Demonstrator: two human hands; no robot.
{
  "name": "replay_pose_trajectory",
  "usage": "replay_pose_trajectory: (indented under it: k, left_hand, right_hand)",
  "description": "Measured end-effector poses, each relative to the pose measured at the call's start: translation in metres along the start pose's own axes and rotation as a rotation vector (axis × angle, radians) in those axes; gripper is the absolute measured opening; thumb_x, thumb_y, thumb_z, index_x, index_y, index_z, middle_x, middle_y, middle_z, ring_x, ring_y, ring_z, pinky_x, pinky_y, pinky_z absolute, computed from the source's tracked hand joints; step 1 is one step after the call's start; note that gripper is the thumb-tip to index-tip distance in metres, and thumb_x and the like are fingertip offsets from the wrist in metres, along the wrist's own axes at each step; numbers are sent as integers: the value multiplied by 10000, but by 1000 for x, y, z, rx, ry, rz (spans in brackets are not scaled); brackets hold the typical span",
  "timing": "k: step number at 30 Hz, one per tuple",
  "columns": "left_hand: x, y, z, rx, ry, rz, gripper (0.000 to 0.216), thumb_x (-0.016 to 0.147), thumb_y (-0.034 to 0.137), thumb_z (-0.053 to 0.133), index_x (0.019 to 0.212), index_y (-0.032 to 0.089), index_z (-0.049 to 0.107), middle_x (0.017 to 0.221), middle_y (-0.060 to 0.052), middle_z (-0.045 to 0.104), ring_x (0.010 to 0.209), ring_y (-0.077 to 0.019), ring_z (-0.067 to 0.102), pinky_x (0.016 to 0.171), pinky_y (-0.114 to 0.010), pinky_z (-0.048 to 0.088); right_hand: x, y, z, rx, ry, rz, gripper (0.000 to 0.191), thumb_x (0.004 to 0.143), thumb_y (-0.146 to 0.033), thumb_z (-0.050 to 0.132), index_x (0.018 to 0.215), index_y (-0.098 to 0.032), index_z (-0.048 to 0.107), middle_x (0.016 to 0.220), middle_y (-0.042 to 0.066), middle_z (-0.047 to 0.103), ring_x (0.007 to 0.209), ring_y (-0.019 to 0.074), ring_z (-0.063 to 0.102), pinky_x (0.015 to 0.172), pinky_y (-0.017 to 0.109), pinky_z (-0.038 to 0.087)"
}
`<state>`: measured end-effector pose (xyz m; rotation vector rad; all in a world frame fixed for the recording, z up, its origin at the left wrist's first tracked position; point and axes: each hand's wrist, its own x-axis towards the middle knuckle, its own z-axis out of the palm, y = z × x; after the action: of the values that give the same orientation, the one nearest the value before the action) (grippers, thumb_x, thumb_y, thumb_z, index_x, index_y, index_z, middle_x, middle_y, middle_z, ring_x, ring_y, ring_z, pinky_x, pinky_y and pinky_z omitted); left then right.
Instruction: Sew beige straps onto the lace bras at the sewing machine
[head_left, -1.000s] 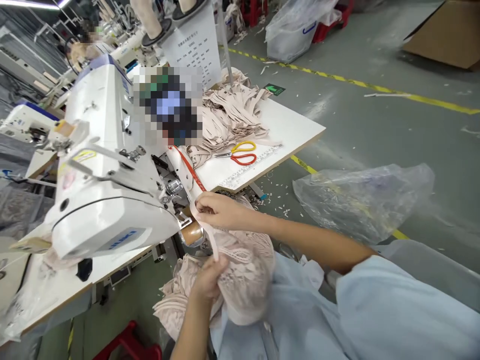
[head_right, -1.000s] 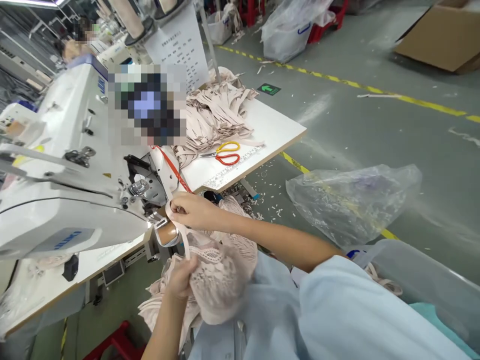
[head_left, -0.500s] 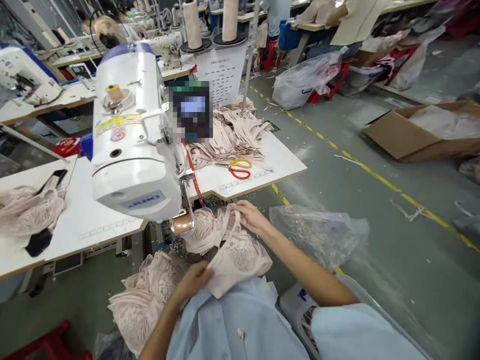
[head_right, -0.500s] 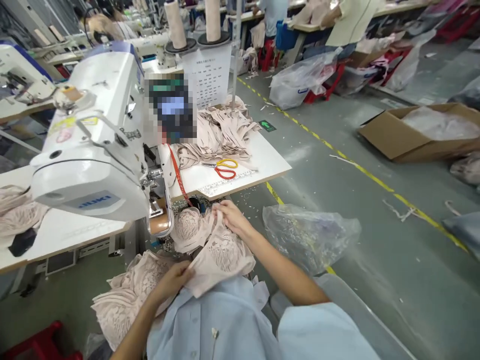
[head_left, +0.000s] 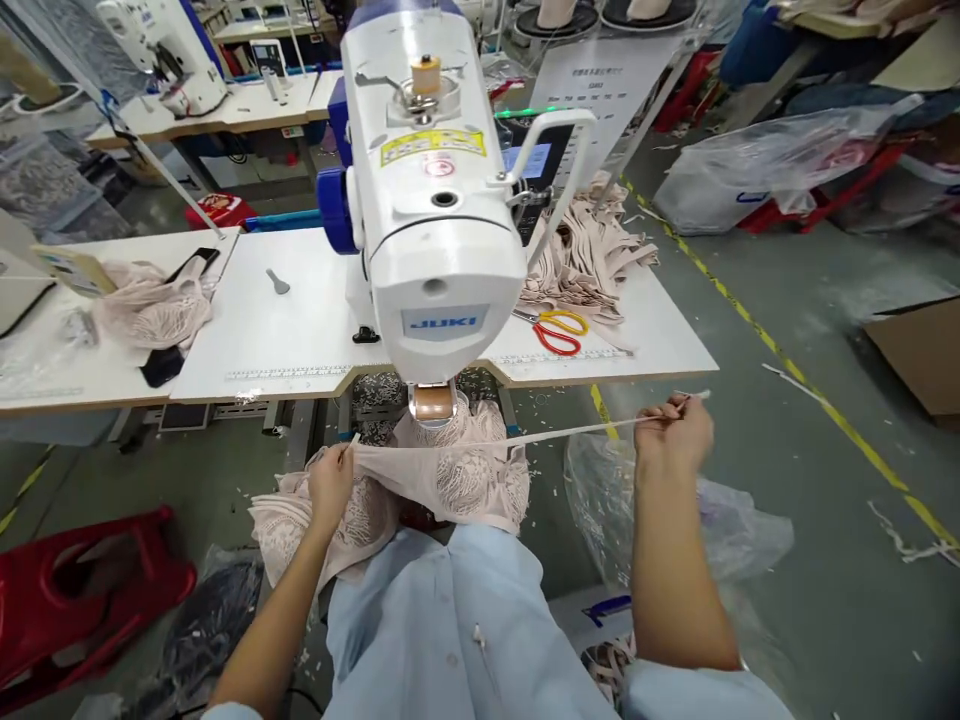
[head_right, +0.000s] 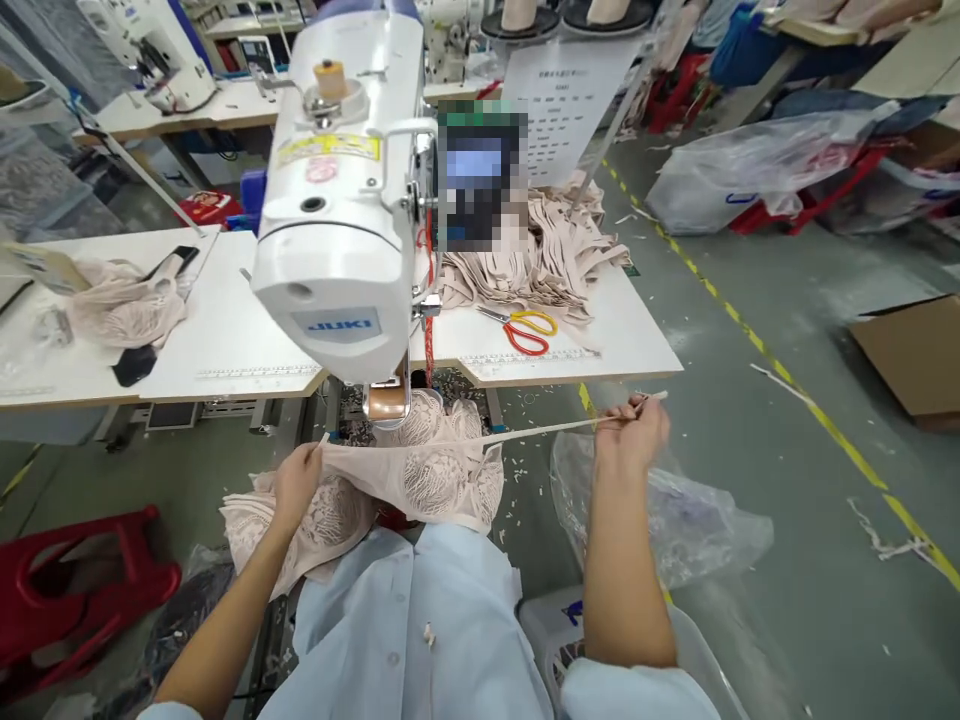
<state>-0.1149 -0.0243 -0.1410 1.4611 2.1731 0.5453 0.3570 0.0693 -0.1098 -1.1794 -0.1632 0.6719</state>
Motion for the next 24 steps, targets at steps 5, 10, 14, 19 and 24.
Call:
replay_pose_trajectory:
  k: [5,10,14,19,24]
  left_hand:
    - [-6,33,13,0,49,165,324,934,239,374,1124,127,611,957,-155,667,984,-310,611,847,-407,454]
    - [-39,81,-8,-132,-182,473,303,956,231,371,1014,212,667,1012,-61,687,952,-190,638,846,-293,491]
    - [-60,110,-35,-308,-370,524,275,948,327,491,1118,201,667,1000,-67,702,847,-179,649,677,-251,492]
    - [-69,117,-46,-258,-405,538,217,942,322,529,1016,210,699,845,-37,687,770,-162,622,662,-251,443]
    - [-70,110,-36,-223,-299,578,247,965,296,470,826,193,647,722,-14,605,668,-139,561,611,-253,387]
  right_hand:
    - [-95,17,12,-362,-580,22,237,718,-257,763,799,-204,546,780,-22,612,505,65,418,448,194,330]
    - [-193,14,17,-872,-1242,-165,124,865,-325,612,865,-233,529,702,-44,569,547,110,443,542,243,351]
    - [-216,5,20,-911,-1397,-144,128,886,-306,574,868,-237,468,763,-45,603,513,94,398,524,236,329]
    - [-218,3,26,-940,-1524,-159,109,900,-312,568,929,-232,500,772,-35,643,506,99,449,506,236,322]
    - [-214,-2,42,-921,-1599,-210,117,908,-267,584,997,-249,657,887,12,690,810,165,631,686,264,448]
